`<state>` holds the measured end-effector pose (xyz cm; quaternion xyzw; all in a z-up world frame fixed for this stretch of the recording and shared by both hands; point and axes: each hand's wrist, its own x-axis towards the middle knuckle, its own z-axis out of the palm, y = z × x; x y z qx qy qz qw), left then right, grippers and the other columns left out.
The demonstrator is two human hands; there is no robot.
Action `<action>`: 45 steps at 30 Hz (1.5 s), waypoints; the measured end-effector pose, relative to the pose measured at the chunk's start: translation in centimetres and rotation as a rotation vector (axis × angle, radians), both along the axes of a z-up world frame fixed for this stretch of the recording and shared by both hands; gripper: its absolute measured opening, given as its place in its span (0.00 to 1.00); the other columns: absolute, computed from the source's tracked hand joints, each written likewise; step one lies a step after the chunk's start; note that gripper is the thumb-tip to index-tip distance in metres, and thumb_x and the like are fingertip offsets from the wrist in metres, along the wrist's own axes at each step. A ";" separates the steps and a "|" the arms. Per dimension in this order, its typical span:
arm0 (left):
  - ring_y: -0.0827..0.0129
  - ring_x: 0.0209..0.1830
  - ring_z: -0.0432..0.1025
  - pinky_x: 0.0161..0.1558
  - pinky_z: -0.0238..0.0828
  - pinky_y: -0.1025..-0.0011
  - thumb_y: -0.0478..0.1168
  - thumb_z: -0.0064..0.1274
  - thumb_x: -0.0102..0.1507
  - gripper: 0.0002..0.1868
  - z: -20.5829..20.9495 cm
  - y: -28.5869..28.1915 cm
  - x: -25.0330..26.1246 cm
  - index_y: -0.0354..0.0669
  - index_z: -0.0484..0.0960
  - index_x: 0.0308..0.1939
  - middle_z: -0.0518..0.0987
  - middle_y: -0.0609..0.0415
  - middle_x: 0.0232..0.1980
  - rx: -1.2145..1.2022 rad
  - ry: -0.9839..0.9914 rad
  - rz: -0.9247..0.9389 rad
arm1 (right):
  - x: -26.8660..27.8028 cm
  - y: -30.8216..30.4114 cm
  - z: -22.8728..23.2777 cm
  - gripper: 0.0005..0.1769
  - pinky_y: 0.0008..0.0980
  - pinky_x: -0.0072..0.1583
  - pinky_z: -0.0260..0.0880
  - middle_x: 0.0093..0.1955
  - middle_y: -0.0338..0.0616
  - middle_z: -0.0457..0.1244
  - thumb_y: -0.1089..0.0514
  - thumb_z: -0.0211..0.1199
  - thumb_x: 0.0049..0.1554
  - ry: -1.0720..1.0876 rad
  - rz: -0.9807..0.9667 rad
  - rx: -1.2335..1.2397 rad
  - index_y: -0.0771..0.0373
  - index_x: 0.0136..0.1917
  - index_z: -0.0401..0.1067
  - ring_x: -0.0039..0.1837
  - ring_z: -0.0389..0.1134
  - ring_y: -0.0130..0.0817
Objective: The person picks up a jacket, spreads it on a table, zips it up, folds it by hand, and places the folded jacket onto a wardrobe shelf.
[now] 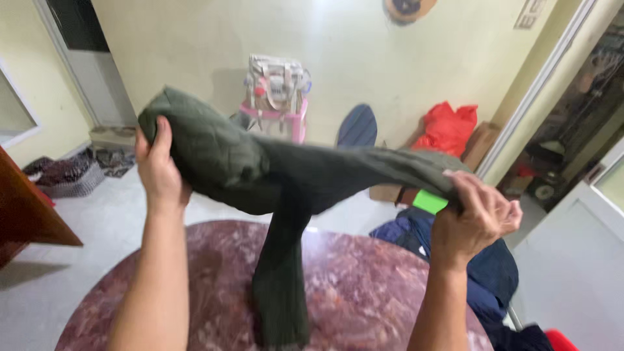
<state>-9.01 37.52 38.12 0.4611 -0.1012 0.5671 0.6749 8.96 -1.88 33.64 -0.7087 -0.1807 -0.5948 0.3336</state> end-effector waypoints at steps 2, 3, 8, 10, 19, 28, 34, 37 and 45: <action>0.65 0.61 0.72 0.64 0.69 0.67 0.42 0.51 0.73 0.20 -5.6 0.1 -2.4 0.36 0.74 0.66 0.78 0.51 0.62 0.041 0.296 0.142 | -1.7 -1.4 -4.3 0.20 0.48 0.78 0.45 0.54 0.28 0.71 0.69 0.58 0.56 0.106 0.039 -0.114 0.43 0.48 0.81 0.63 0.68 0.31; 0.64 0.59 0.72 0.64 0.67 0.67 0.42 0.52 0.72 0.19 -9.0 0.3 -3.7 0.34 0.77 0.64 0.79 0.49 0.62 0.058 0.504 0.265 | -2.4 -2.1 -7.1 0.21 0.50 0.78 0.46 0.53 0.29 0.72 0.70 0.58 0.53 0.157 0.015 -0.184 0.43 0.47 0.81 0.62 0.68 0.32; 0.43 0.64 0.72 0.63 0.66 0.57 0.46 0.52 0.67 0.29 -32.7 -3.0 -10.7 0.31 0.71 0.68 0.76 0.31 0.64 0.237 1.244 0.583 | -9.5 -6.9 -26.0 0.17 0.52 0.70 0.47 0.53 0.31 0.70 0.49 0.71 0.41 0.782 0.006 -0.566 0.42 0.47 0.81 0.60 0.66 0.38; 0.37 0.64 0.69 0.63 0.65 0.51 0.47 0.52 0.68 0.31 -41.0 -7.1 -15.3 0.32 0.68 0.71 0.74 0.28 0.64 0.213 1.532 0.656 | -12.8 -8.6 -32.9 0.25 0.57 0.75 0.46 0.62 0.33 0.67 0.59 0.64 0.47 1.450 -0.098 -0.806 0.33 0.55 0.80 0.67 0.64 0.36; 0.37 0.61 0.75 0.60 0.72 0.45 0.41 0.48 0.67 0.29 -45.7 -15.8 -24.9 0.46 0.60 0.72 0.80 0.31 0.57 0.306 2.261 0.453 | -16.6 -14.0 -37.3 0.24 0.53 0.71 0.63 0.68 0.47 0.67 0.42 0.61 0.54 1.636 -0.014 -0.578 0.38 0.64 0.79 0.71 0.66 0.49; 0.48 0.66 0.72 0.61 0.70 0.52 0.37 0.51 0.64 0.30 -39.5 -19.5 -21.4 0.49 0.67 0.72 0.73 0.44 0.68 0.865 1.843 0.780 | -19.5 -12.4 -36.9 0.29 0.54 0.71 0.59 0.69 0.48 0.62 0.49 0.66 0.53 1.296 -0.060 -0.535 0.56 0.68 0.70 0.73 0.61 0.48; 0.51 0.80 0.52 0.75 0.48 0.45 0.56 0.50 0.67 0.33 -41.3 -24.6 -11.7 0.64 0.62 0.76 0.58 0.47 0.79 1.195 1.525 0.332 | -21.5 -6.7 -40.5 0.39 0.64 0.73 0.43 0.81 0.53 0.48 0.40 0.58 0.60 0.989 0.173 -0.740 0.51 0.80 0.55 0.80 0.48 0.51; 0.55 0.83 0.32 0.72 0.27 0.28 0.66 0.36 0.70 0.33 -42.7 -26.1 -11.4 0.80 0.47 0.78 0.37 0.55 0.84 1.210 1.951 0.047 | -22.2 -10.4 -41.6 0.39 0.61 0.78 0.37 0.84 0.44 0.44 0.34 0.51 0.61 1.041 0.079 -0.829 0.45 0.81 0.52 0.83 0.45 0.43; 0.47 0.84 0.33 0.66 0.40 0.23 0.72 0.35 0.66 0.43 -40.8 -33.3 -11.7 0.76 0.40 0.81 0.33 0.47 0.85 1.337 2.042 0.018 | -19.9 -17.9 -41.6 0.42 0.63 0.77 0.28 0.86 0.42 0.40 0.27 0.44 0.60 1.107 -0.035 -0.879 0.42 0.82 0.48 0.84 0.40 0.40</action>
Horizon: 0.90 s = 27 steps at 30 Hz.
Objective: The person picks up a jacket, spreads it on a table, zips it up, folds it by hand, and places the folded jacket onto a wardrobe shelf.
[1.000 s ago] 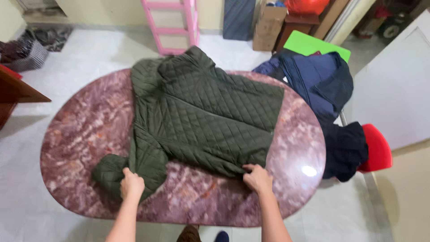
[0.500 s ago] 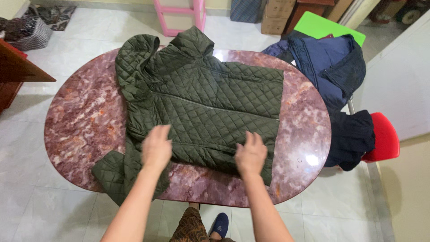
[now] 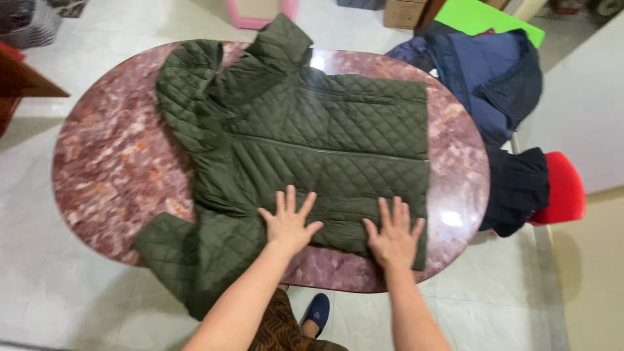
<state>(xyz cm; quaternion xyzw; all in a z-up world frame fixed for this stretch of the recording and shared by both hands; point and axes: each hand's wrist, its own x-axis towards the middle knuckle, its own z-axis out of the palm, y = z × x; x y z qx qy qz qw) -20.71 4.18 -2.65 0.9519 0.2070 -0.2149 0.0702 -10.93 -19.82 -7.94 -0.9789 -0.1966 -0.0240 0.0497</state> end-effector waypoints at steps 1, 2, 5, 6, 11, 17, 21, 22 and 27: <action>0.47 0.84 0.33 0.66 0.40 0.23 0.72 0.35 0.66 0.43 0.0 -0.3 -0.4 0.76 0.40 0.81 0.33 0.47 0.85 0.004 0.002 0.016 | 0.3 -0.5 0.2 0.42 0.64 0.77 0.27 0.86 0.42 0.39 0.28 0.43 0.60 0.001 0.009 -0.001 0.42 0.82 0.48 0.84 0.39 0.40; 0.48 0.81 0.41 0.65 0.49 0.31 0.71 0.38 0.65 0.42 -0.2 -0.5 -0.5 0.74 0.45 0.80 0.39 0.46 0.84 -0.028 -0.046 -0.031 | 0.9 -0.9 0.6 0.42 0.64 0.77 0.27 0.86 0.42 0.39 0.28 0.43 0.60 -0.007 0.026 0.004 0.42 0.82 0.48 0.84 0.39 0.40; 0.51 0.74 0.58 0.63 0.64 0.46 0.67 0.43 0.66 0.37 -2.3 1.0 -0.9 0.65 0.57 0.77 0.60 0.47 0.75 -0.167 -0.236 -0.027 | 2.4 -0.5 1.4 0.39 0.68 0.78 0.25 0.87 0.36 0.36 0.31 0.45 0.60 0.200 -0.160 -0.037 0.38 0.82 0.48 0.86 0.36 0.35; 0.55 0.69 0.69 0.63 0.70 0.52 0.64 0.45 0.68 0.34 -3.1 1.7 -1.2 0.59 0.66 0.75 0.74 0.52 0.68 -0.277 -0.374 0.008 | 3.4 1.0 1.3 0.41 0.70 0.76 0.26 0.87 0.39 0.37 0.37 0.49 0.58 0.260 -0.310 -0.030 0.43 0.82 0.49 0.86 0.35 0.40; 0.52 0.59 0.71 0.55 0.72 0.54 0.53 0.52 0.66 0.25 -3.2 8.6 -2.3 0.53 0.75 0.66 0.76 0.49 0.60 -0.221 -0.638 0.278 | 2.8 10.9 0.4 0.41 0.67 0.77 0.42 0.85 0.47 0.48 0.48 0.59 0.56 0.089 -0.135 0.186 0.52 0.81 0.55 0.85 0.43 0.46; 0.51 0.60 0.70 0.56 0.71 0.53 0.49 0.55 0.65 0.23 -2.2 20.7 -2.6 0.51 0.77 0.63 0.75 0.53 0.59 -0.104 -0.754 0.567 | -1.3 24.3 2.3 0.31 0.59 0.75 0.50 0.75 0.51 0.59 0.49 0.59 0.61 0.338 0.204 0.516 0.57 0.75 0.62 0.79 0.54 0.51; 0.50 0.61 0.70 0.59 0.70 0.54 0.46 0.56 0.66 0.22 -2.7 28.7 -1.7 0.47 0.77 0.63 0.74 0.48 0.60 -0.072 -0.855 0.640 | -1.4 32.4 4.7 0.26 0.51 0.73 0.57 0.74 0.54 0.60 0.48 0.56 0.63 0.375 0.297 0.695 0.60 0.72 0.65 0.78 0.56 0.53; 0.50 0.61 0.70 0.59 0.70 0.54 0.46 0.56 0.66 0.22 -2.9 30.5 -1.4 0.47 0.77 0.63 0.74 0.48 0.60 -0.073 -0.850 0.650 | -1.4 34.5 5.0 0.25 0.49 0.74 0.57 0.74 0.53 0.61 0.48 0.56 0.64 0.337 0.295 0.705 0.60 0.71 0.67 0.78 0.56 0.51; 0.47 0.65 0.67 0.65 0.66 0.56 0.46 0.57 0.64 0.27 -3.4 38.6 2.8 0.42 0.75 0.66 0.72 0.46 0.67 -0.032 -1.025 0.561 | -0.9 43.4 5.7 0.24 0.53 0.75 0.49 0.73 0.52 0.62 0.47 0.56 0.64 0.220 0.285 0.619 0.59 0.70 0.69 0.77 0.57 0.49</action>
